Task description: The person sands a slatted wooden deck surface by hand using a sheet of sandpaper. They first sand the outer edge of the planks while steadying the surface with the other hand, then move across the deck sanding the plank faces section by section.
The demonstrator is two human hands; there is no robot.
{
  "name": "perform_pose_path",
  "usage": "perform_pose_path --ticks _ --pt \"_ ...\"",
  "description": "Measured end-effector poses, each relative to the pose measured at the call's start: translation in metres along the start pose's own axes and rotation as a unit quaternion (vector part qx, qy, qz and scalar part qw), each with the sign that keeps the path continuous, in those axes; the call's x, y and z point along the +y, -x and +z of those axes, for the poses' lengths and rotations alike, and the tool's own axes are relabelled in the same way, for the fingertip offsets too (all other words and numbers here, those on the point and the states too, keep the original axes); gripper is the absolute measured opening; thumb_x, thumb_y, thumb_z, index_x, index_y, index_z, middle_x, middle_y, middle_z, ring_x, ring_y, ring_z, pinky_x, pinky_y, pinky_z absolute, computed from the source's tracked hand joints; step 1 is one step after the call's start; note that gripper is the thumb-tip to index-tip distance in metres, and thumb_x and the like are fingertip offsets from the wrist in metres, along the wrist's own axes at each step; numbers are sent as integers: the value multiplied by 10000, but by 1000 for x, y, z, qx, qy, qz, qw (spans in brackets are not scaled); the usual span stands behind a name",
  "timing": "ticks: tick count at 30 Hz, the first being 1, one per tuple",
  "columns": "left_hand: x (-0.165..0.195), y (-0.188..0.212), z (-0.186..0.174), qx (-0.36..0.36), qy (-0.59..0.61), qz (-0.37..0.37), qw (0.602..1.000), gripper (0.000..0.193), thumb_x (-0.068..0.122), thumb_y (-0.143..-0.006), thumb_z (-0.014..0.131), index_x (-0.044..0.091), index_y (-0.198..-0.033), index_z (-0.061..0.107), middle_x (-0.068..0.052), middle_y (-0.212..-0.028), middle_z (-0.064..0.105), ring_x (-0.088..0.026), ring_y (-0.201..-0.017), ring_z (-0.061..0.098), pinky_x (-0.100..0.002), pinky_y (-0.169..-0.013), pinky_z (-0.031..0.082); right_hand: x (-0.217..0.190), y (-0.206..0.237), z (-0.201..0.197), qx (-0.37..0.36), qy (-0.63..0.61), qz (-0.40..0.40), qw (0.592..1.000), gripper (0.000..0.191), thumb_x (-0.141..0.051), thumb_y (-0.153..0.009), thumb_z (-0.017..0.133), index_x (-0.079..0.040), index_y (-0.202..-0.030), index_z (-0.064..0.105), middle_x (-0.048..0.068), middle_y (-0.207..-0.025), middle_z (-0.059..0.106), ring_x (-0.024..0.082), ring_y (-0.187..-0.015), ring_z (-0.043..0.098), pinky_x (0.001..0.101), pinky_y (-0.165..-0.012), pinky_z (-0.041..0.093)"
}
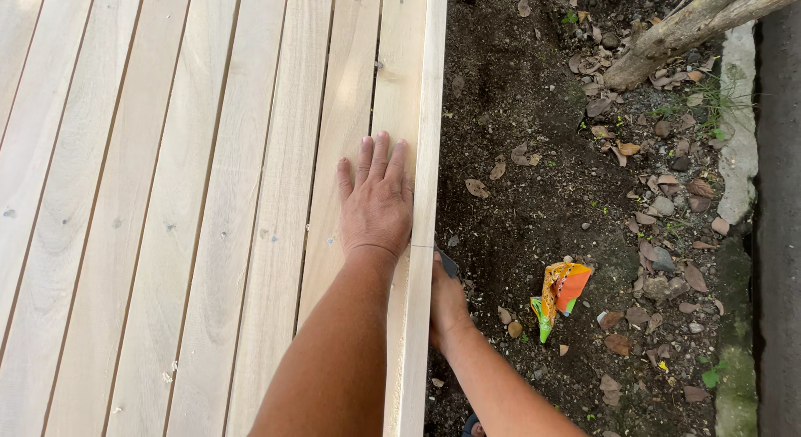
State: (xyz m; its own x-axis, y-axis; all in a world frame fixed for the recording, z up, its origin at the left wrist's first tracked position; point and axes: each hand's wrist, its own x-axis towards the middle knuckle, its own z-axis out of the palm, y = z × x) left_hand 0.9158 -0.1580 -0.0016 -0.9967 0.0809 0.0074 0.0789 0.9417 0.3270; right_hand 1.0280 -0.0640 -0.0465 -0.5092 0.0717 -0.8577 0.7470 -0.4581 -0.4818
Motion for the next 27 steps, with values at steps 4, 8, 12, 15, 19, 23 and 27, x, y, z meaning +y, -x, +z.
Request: perform_pose_path --ticks 4,8,12,15,19,23,27 --pt "-2 3 3 -25 -4 -11 1000 530 417 -1068 269 261 -1570 338 5 -1675 245 -187 -1553 147 -467 -1266 37 7 51 -1 -76 -36 -130 988 648 -519 -980 434 -128 -1495 459 120 -1400 608 241 -1252 601 394 -1057 494" --pt "-4 7 8 -7 2 -9 1000 534 407 -1070 267 249 -1575 339 3 -1678 248 -181 -1556 152 -462 -1272 43 45 108 -12 -106 3 -177 979 727 -512 -970 397 -269 -1632 222 -7 -1632 411 136 -1449 442 331 -1172 343" --pt "-5 16 12 20 0 -11 1000 537 384 -1066 272 219 -1571 349 -9 -1669 266 -189 -1550 167 -447 -1270 60 31 76 -4 -163 -73 -184 967 704 -483 -1064 380 -56 -1616 289 196 -1626 400 309 -1461 404 432 -1185 331" --pt "-6 23 15 19 6 -18 1000 537 369 -1071 293 191 -1573 368 -24 -1672 291 -206 -1560 188 -443 -1280 86 18 51 -4 -139 13 -243 960 742 -516 -1042 299 -100 -1627 112 162 -1666 276 292 -1500 313 388 -1204 260" --pt "-8 34 18 29 8 -21 999 513 349 -1088 289 169 -1560 377 -44 -1666 300 -217 -1559 195 -444 -1277 98 83 97 -29 -126 153 -359 912 860 -601 -1027 275 -89 -1664 8 136 -1763 68 276 -1619 68 395 -1274 68" --pt "-7 55 17 40 13 -17 999 518 321 -1076 298 159 -1563 370 -53 -1665 298 -224 -1553 194 -441 -1268 101 160 148 -44 -110 71 -289 948 914 -570 -967 404 -104 -1651 16 152 -1750 93 322 -1606 115 475 -1252 118" --pt "-9 87 14 35 16 -21 999 524 323 -1069 301 165 -1565 363 -50 -1661 289 -220 -1552 187 -437 -1269 93 142 128 -42 -134 78 -290 944 848 -511 -1005 378 -85 -1646 21 170 -1735 140 327 -1595 156 469 -1260 134"
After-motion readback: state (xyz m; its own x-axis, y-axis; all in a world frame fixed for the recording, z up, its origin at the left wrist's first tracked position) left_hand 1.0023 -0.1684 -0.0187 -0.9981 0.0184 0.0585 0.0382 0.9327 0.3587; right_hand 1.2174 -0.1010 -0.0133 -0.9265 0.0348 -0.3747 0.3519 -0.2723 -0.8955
